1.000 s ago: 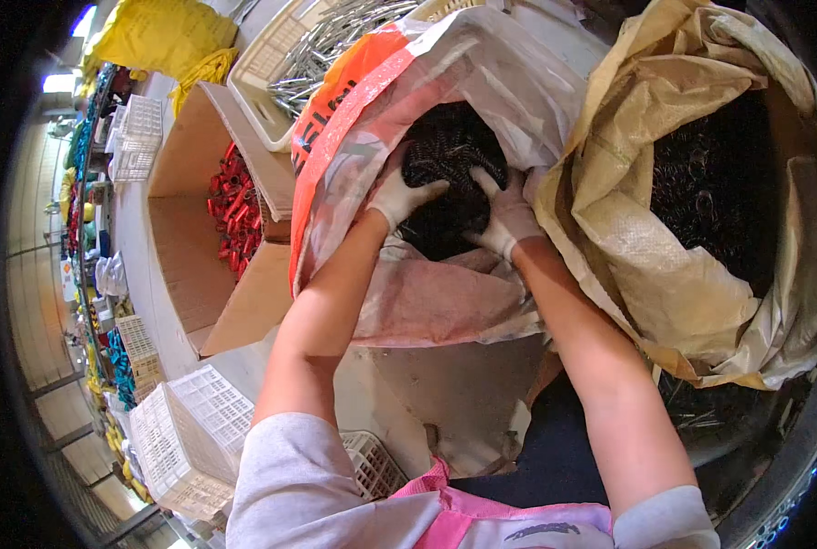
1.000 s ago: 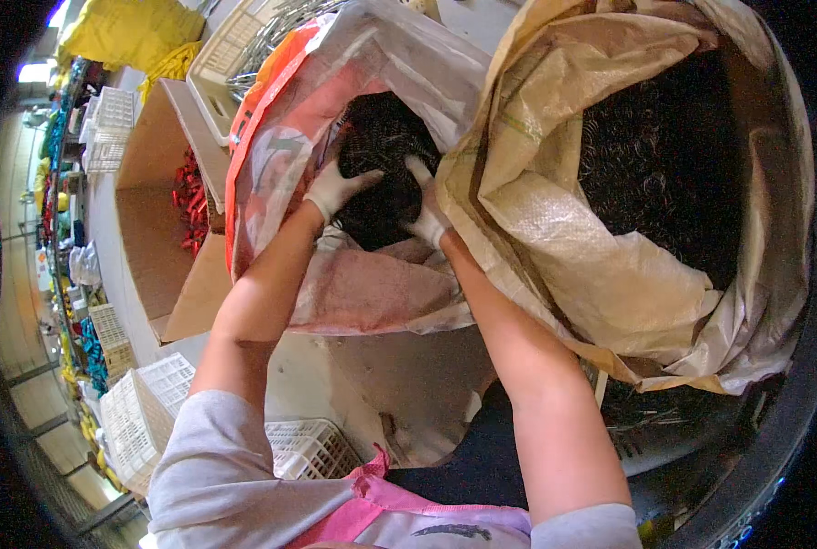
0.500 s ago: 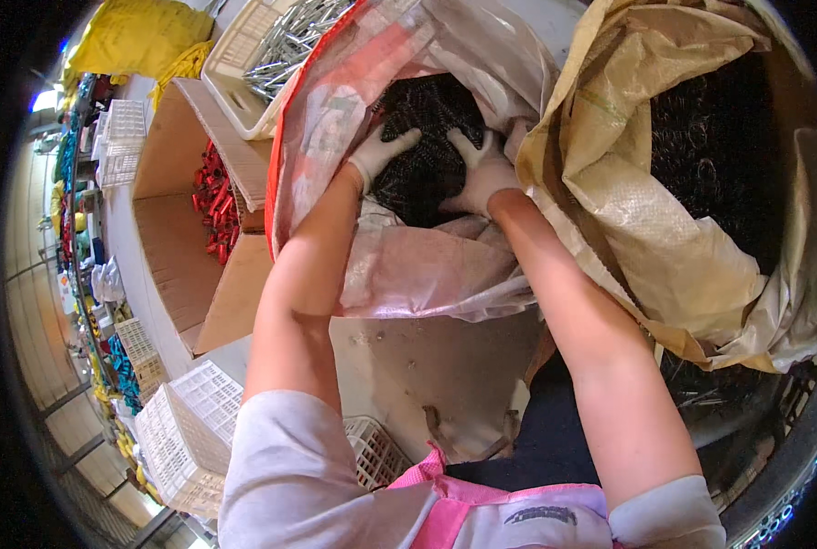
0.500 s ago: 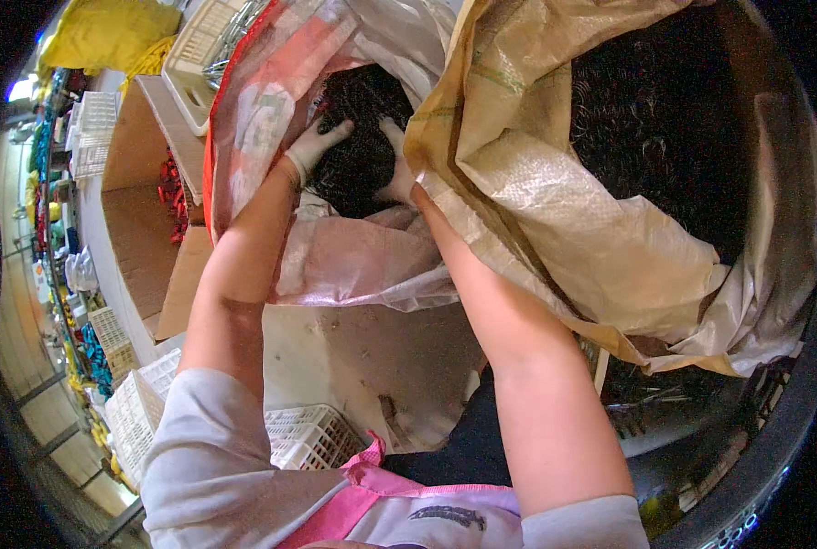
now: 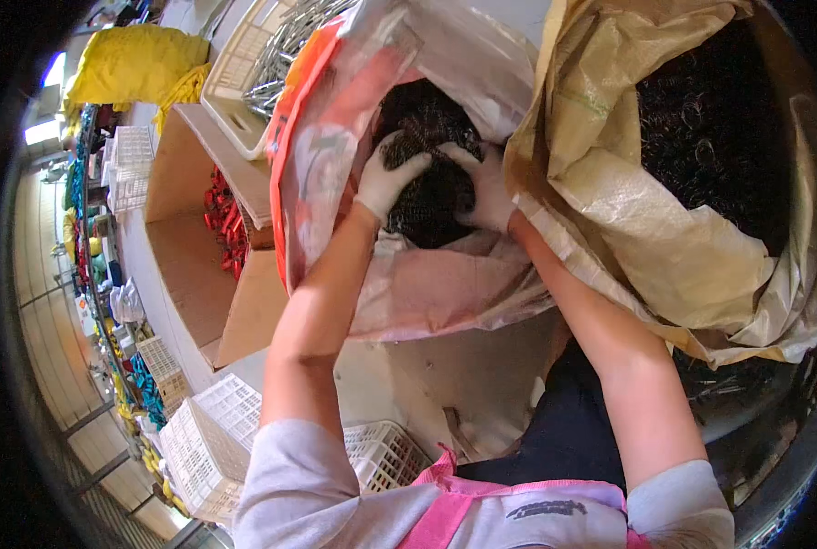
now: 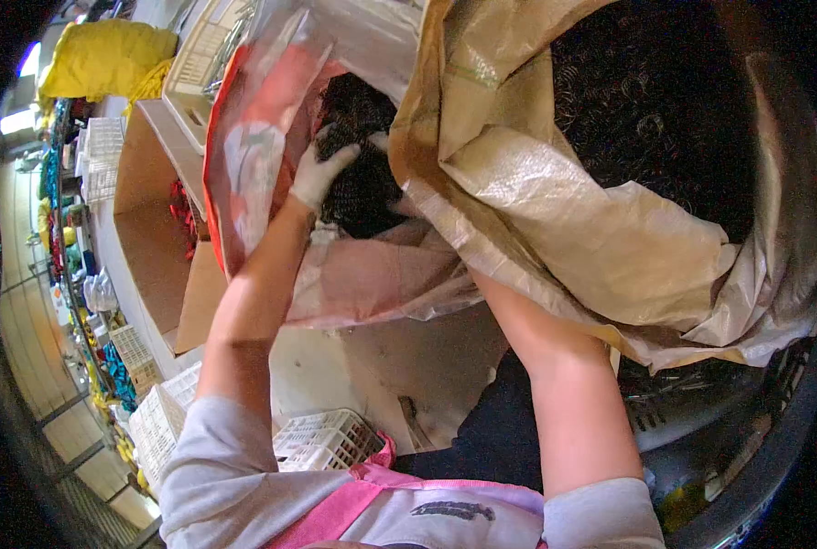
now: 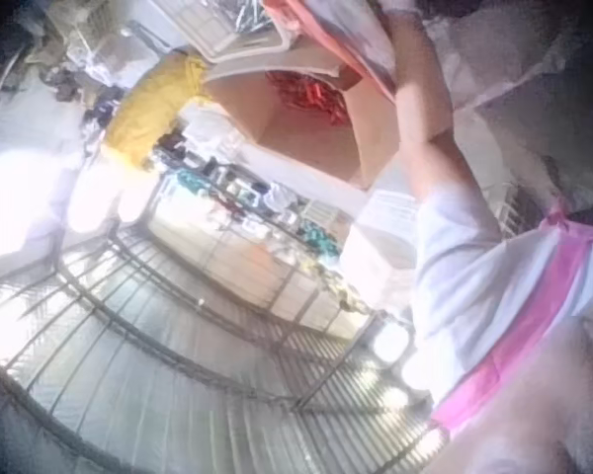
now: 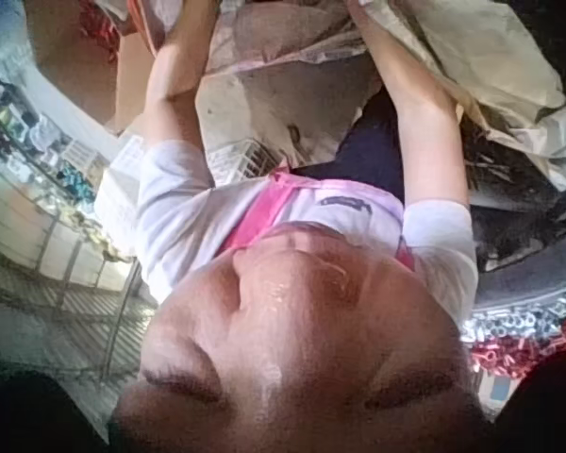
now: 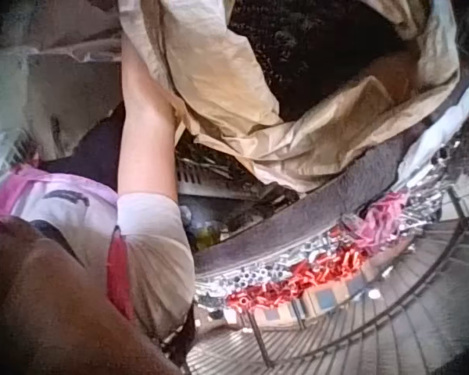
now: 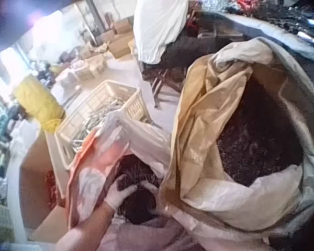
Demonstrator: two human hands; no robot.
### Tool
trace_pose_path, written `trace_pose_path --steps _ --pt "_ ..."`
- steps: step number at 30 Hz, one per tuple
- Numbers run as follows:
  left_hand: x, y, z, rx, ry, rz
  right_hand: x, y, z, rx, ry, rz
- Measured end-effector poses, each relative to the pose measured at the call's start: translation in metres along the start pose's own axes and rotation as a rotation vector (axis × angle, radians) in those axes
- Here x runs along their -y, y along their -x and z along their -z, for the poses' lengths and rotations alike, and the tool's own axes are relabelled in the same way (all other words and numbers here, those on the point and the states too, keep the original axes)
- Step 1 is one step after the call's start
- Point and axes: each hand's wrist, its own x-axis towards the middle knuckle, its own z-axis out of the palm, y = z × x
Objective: Assembling small metal components by hand at a factory workbench.
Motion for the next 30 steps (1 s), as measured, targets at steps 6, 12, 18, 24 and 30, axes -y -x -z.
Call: trace_pose_path --steps 6,12,18,24,30 --pt "-0.042 0.037 -0.009 -0.015 -0.168 -0.192 0.0 0.032 0.003 -0.119 -0.071 0.179" --pt "-0.098 0.062 -0.027 -0.05 -0.328 -0.351 -0.016 0.05 -0.014 -0.281 0.166 0.252" --pt "-0.137 0.083 0.002 -0.091 0.327 -0.339 0.092 0.05 0.05 -0.438 -0.292 0.466" --pt "-0.2 0.09 0.03 -0.079 0.301 -0.269 0.146 0.05 0.108 -0.254 -0.301 0.361" --pt "-0.271 0.154 0.0 0.058 0.586 -0.177 0.197 0.122 0.16 -0.232 -0.228 0.181"
